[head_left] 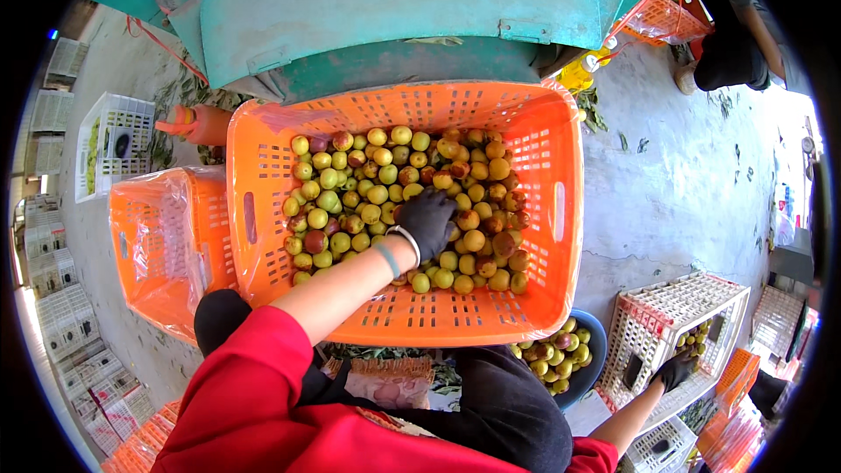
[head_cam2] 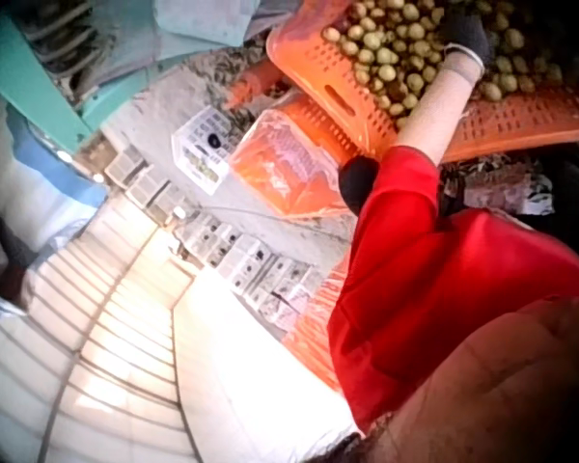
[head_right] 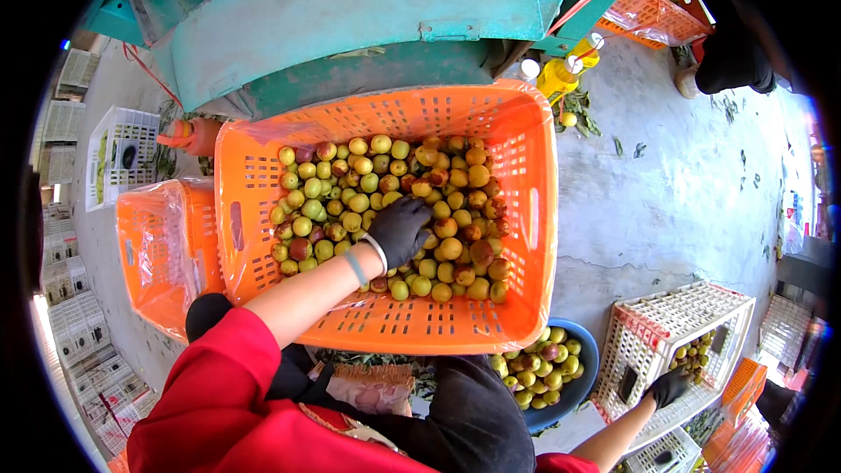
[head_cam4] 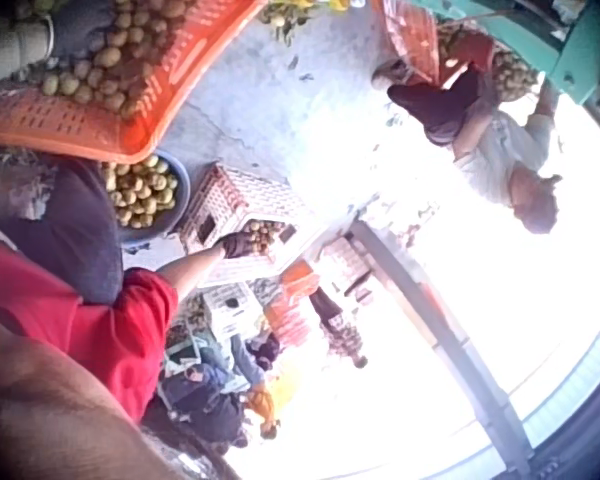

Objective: The person sits and sorts green olives by hand, picking them from an orange basket and placing them into a blue bowl. The person repeatedly transfers olives between containers while seated near a conveyor and other workers.

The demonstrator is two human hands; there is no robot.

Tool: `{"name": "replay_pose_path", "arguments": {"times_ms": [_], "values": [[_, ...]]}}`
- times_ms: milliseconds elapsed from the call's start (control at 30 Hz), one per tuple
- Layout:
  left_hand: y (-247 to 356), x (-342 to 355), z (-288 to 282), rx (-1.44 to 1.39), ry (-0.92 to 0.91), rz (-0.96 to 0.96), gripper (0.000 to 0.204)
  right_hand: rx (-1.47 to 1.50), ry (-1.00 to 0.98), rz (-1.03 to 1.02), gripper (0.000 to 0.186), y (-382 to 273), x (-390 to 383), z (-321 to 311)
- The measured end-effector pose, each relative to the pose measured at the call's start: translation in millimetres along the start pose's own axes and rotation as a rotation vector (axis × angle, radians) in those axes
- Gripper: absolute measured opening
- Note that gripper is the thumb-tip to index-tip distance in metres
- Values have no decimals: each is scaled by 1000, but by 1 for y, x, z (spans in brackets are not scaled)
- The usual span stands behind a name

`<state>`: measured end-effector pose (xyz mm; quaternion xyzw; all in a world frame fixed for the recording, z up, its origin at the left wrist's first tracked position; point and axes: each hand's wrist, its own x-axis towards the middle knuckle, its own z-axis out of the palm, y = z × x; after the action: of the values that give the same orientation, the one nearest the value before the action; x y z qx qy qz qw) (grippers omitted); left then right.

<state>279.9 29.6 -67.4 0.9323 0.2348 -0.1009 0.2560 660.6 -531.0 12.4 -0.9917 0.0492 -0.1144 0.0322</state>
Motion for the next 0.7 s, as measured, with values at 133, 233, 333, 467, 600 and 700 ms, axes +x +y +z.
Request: {"name": "replay_pose_path", "arguments": {"times_ms": [133, 233, 333, 467, 600, 700], "values": [[-4, 0, 18, 108, 21, -56, 45, 203, 13, -58, 59, 35, -4, 43], [-14, -18, 24, 41, -46, -40, 57, 240, 190, -79, 47, -82, -36, 28], [-22, -39, 10, -124, -136, -73, 51, 1139, 23, -360, 44, -237, -87, -10], [-26, -92, 9, -259, -120, 33, 33, 1070, -365, -916, 31, -408, -170, -34], [-29, -122, -4, -201, -302, -5, 23, 199, -905, -1163, 23, -497, -230, -33], [-44, -95, -26, -297, -332, -177, 21, -221, -977, -1250, 26, -488, -246, 55]]}}
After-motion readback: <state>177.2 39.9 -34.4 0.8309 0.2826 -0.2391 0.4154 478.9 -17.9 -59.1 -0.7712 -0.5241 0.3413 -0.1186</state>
